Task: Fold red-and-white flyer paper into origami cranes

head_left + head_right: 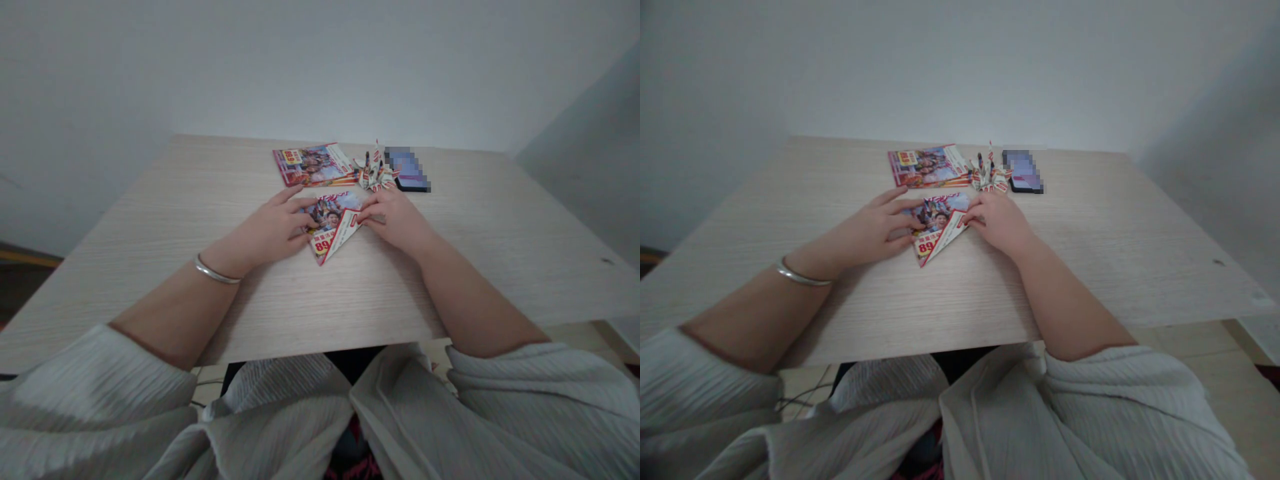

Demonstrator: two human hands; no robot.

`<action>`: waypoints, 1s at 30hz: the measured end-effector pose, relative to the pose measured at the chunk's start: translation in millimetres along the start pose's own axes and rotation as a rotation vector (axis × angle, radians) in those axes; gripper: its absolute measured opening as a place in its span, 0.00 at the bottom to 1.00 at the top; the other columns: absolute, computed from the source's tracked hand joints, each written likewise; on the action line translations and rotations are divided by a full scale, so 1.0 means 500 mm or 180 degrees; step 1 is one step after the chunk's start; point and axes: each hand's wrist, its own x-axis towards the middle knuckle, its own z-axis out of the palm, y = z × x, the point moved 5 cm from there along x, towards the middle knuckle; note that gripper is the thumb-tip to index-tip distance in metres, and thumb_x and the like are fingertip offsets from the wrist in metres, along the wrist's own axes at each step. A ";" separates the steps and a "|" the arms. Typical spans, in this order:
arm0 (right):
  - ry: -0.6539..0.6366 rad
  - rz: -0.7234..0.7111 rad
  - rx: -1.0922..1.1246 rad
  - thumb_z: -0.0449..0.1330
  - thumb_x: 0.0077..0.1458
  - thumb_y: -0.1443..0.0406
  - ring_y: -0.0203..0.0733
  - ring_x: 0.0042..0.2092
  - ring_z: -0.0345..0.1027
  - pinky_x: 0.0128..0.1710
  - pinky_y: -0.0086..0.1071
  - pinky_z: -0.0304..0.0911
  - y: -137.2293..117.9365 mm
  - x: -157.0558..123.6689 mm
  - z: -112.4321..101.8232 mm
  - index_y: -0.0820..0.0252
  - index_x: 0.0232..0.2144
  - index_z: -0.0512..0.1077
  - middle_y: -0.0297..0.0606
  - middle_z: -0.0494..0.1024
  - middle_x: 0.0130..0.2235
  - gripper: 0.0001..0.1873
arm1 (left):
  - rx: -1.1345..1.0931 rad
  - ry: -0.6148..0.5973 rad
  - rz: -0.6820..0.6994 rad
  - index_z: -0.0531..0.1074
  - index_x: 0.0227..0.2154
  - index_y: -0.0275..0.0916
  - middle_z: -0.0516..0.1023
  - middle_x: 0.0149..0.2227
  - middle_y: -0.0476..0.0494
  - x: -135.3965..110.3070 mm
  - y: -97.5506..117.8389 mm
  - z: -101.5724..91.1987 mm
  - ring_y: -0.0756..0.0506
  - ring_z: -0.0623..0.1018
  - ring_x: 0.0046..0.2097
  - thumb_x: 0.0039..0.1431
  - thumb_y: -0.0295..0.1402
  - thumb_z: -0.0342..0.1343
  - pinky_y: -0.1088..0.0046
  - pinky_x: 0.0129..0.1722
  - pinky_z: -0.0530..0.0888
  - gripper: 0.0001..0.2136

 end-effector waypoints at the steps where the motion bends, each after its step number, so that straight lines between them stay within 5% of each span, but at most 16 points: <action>1: 0.0010 0.0103 -0.0106 0.62 0.64 0.68 0.51 0.50 0.76 0.57 0.49 0.65 -0.001 0.001 0.002 0.54 0.40 0.86 0.44 0.85 0.45 0.11 | 0.0030 -0.0040 -0.0016 0.83 0.48 0.40 0.83 0.55 0.38 0.001 0.003 0.000 0.33 0.66 0.72 0.70 0.35 0.50 0.42 0.74 0.55 0.15; 5: -0.0141 0.0138 -0.0264 0.63 0.65 0.62 0.52 0.49 0.76 0.54 0.48 0.67 -0.017 0.003 0.014 0.57 0.47 0.85 0.47 0.84 0.46 0.13 | 0.0069 -0.0183 -0.0174 0.82 0.47 0.40 0.83 0.55 0.37 0.002 0.016 0.000 0.30 0.67 0.70 0.68 0.37 0.52 0.37 0.71 0.57 0.14; 11: -0.0285 -0.0172 -0.0278 0.63 0.64 0.64 0.57 0.61 0.71 0.66 0.52 0.61 -0.024 0.014 0.031 0.64 0.57 0.79 0.51 0.81 0.59 0.21 | 0.0112 -0.0366 0.0290 0.83 0.48 0.43 0.83 0.53 0.37 0.006 0.048 -0.008 0.36 0.78 0.59 0.71 0.35 0.51 0.40 0.70 0.57 0.15; 16: -0.0410 0.0032 -0.0100 0.58 0.67 0.67 0.58 0.66 0.66 0.68 0.55 0.58 -0.014 0.022 0.054 0.61 0.61 0.76 0.48 0.79 0.62 0.22 | -0.0293 -0.0348 0.0296 0.81 0.53 0.41 0.82 0.57 0.38 0.006 0.047 -0.002 0.39 0.77 0.61 0.70 0.35 0.53 0.54 0.69 0.66 0.15; 19: -0.0325 -0.0002 0.0082 0.60 0.65 0.68 0.56 0.65 0.67 0.67 0.54 0.59 -0.018 0.023 0.052 0.58 0.56 0.78 0.46 0.80 0.60 0.18 | -0.0400 -0.0366 0.0209 0.78 0.58 0.39 0.77 0.63 0.36 0.003 0.034 0.009 0.39 0.74 0.66 0.70 0.34 0.52 0.59 0.69 0.68 0.18; 24: -0.0040 -0.0224 0.0326 0.64 0.62 0.66 0.54 0.53 0.75 0.60 0.51 0.65 -0.033 0.021 0.027 0.60 0.42 0.81 0.48 0.84 0.47 0.08 | 0.0093 -0.0501 -0.0043 0.73 0.65 0.38 0.77 0.64 0.33 0.000 0.029 0.012 0.35 0.75 0.64 0.71 0.38 0.50 0.54 0.66 0.69 0.23; 30: -0.0399 -0.0459 0.0535 0.69 0.57 0.65 0.50 0.48 0.78 0.53 0.44 0.68 -0.054 0.022 0.034 0.56 0.41 0.83 0.43 0.86 0.45 0.09 | 0.0623 -0.0573 -0.0425 0.74 0.63 0.36 0.80 0.59 0.32 0.006 0.056 -0.011 0.35 0.81 0.55 0.70 0.39 0.50 0.56 0.57 0.73 0.23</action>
